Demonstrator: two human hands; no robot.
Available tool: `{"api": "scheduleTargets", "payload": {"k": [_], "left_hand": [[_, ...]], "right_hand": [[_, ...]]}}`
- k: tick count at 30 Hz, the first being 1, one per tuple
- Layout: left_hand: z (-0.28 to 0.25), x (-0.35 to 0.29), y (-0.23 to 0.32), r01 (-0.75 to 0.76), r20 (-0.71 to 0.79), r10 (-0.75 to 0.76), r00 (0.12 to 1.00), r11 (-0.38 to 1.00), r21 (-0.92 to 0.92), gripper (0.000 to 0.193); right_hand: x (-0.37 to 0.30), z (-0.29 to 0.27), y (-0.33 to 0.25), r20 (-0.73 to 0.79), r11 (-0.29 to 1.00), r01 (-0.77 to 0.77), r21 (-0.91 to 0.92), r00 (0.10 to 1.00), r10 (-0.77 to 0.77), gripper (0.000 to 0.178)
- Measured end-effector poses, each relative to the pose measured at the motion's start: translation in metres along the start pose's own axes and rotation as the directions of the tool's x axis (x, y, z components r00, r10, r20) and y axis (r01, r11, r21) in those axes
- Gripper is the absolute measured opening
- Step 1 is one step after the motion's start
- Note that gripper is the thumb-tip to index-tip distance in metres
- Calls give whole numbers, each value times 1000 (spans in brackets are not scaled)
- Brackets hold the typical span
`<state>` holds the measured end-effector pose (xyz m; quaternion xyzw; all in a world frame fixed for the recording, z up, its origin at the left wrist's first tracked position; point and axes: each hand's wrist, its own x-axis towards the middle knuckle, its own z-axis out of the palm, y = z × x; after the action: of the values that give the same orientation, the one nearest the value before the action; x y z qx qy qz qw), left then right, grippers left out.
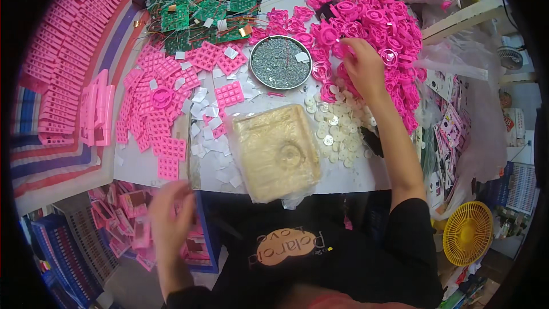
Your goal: Assemble a toy by installing internal components and screws.
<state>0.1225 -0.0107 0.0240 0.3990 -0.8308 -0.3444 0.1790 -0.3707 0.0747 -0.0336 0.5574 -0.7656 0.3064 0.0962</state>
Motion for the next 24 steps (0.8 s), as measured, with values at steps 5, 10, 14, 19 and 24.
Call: {"api": "scheduleTargets", "payload": {"k": [5, 10, 14, 19, 24], "left_hand": [[111, 76, 75, 128, 197, 7, 980, 738, -663, 40], [130, 101, 78, 496, 670, 83, 738, 606, -622, 26], [121, 84, 63, 249, 724, 127, 678, 887, -389, 25], [120, 60, 56, -371, 297, 391, 871, 920, -124, 34], [134, 41, 38, -656, 416, 559, 717, 743, 133, 50]], "right_hand": [[-40, -33, -108, 506, 348, -551, 759, 835, 217, 28], [-77, -47, -151, 253, 784, -193, 590, 966, 48, 24], [-91, -46, -149, 233, 913, 103, 394, 950, -208, 14], [-109, -5, -144, 281, 969, 145, 198, 939, -198, 14], [-102, 4, -143, 421, 981, 156, 117, 887, -191, 11]]}}
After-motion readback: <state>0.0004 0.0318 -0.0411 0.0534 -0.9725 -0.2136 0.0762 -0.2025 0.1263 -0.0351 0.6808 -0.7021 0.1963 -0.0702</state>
